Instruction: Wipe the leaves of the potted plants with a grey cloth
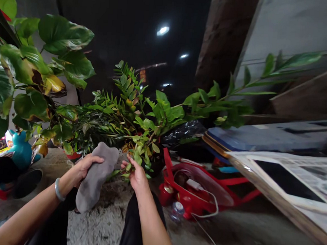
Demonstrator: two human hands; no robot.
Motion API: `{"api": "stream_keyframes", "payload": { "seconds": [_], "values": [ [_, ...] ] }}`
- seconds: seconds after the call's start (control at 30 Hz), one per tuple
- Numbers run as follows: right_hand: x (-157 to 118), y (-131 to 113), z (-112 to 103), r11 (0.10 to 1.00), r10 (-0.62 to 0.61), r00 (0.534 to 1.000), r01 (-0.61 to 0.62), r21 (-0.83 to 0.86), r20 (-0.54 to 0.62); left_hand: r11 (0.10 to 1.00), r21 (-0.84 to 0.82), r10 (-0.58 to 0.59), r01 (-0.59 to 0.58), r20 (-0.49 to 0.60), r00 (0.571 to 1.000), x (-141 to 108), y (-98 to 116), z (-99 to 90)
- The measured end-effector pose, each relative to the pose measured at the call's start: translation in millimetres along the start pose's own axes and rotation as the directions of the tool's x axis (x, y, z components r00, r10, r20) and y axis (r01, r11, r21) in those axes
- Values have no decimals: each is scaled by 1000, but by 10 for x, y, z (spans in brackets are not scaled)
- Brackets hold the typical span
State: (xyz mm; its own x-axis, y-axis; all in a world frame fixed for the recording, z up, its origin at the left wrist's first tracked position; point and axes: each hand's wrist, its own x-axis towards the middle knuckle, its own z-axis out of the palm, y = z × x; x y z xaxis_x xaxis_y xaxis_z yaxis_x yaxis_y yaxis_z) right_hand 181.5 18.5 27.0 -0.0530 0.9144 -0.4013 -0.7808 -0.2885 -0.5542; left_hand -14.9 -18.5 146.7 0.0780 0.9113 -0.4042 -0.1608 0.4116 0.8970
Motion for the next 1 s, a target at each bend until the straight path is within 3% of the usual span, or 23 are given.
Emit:
{"api": "stream_keyframes", "payload": {
  "seconds": [0.07,0.13,0.23,0.3,0.4,0.47,0.57,0.67,0.8,0.9,1.0],
  "values": [
    [7,-8,-18,1000,5,1000,-5,1,6,1000,15,6,-7,79,997,-50,3,6],
    [12,-19,-22,1000,-5,1000,4,22,30,997,-17,72,-71,106,992,-58,152,18],
    [13,-31,11,996,-53,995,47,74,79,977,-93,196,-190,69,978,45,422,54],
    [14,-24,47,994,-74,994,67,86,82,971,-95,217,-217,-12,976,156,467,85],
    [27,15,78,996,-73,996,69,61,54,996,-37,78,-81,-75,994,256,256,114],
    [39,45,64,997,-67,997,66,38,38,1000,3,-27,27,-6,1000,233,52,111],
    [37,59,3,997,-72,997,72,7,23,999,18,-48,46,134,990,116,-52,107],
    [-7,17,-51,997,-68,997,68,-26,30,999,-46,12,-3,195,981,46,173,201],
    [-53,-53,-74,995,-37,998,41,-86,53,985,-160,96,-62,215,972,134,434,505],
    [-47,-62,-97,994,-61,997,65,-83,51,997,-69,0,18,259,966,217,239,670],
    [-43,-64,-158,992,-87,993,94,-86,81,981,163,-147,106,267,952,187,-95,601]
  ]
}}
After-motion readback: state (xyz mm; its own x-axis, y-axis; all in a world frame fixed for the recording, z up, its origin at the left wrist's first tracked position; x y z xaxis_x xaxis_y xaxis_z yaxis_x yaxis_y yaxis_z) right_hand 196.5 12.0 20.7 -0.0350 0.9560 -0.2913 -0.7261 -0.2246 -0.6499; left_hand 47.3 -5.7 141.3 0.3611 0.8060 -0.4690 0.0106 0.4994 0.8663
